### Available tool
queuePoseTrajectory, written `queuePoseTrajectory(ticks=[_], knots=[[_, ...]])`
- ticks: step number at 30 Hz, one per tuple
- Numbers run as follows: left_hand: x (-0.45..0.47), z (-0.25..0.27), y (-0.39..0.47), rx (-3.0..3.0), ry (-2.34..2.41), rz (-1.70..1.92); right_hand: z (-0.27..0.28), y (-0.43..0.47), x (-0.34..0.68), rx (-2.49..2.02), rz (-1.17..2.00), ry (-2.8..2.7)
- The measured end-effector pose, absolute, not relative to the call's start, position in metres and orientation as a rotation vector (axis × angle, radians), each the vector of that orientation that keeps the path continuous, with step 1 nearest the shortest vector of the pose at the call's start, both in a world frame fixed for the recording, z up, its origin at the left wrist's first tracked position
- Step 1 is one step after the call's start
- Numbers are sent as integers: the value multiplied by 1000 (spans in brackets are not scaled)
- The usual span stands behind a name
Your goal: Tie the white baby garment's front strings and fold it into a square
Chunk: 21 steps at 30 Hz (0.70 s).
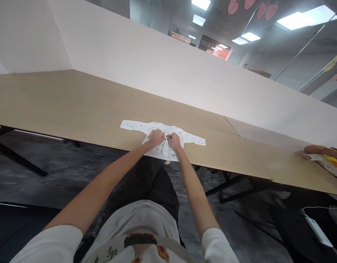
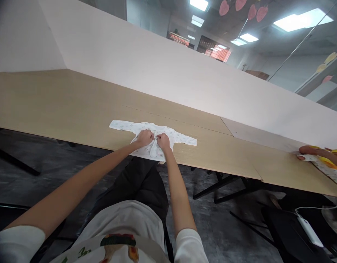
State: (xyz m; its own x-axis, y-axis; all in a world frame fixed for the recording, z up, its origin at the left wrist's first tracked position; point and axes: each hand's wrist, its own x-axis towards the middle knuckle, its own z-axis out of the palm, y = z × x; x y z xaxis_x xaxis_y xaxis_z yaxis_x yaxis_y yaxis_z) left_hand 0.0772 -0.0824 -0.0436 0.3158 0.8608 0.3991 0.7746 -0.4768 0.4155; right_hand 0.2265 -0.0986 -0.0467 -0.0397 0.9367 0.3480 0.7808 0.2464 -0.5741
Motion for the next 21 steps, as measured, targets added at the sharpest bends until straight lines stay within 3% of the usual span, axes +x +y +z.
queuePoseTrajectory(ticks=[8, 14, 21], knots=[[58, -44, -90, 2221, 1115, 895, -45, -124, 216, -1644, 316, -1706], [58, -51, -99, 2245, 1062, 889, -49, -139, 213, -1615, 526, -1519], [59, -53, -108, 2329, 1076, 900, -54, -147, 217, -1524, 536, -1502]])
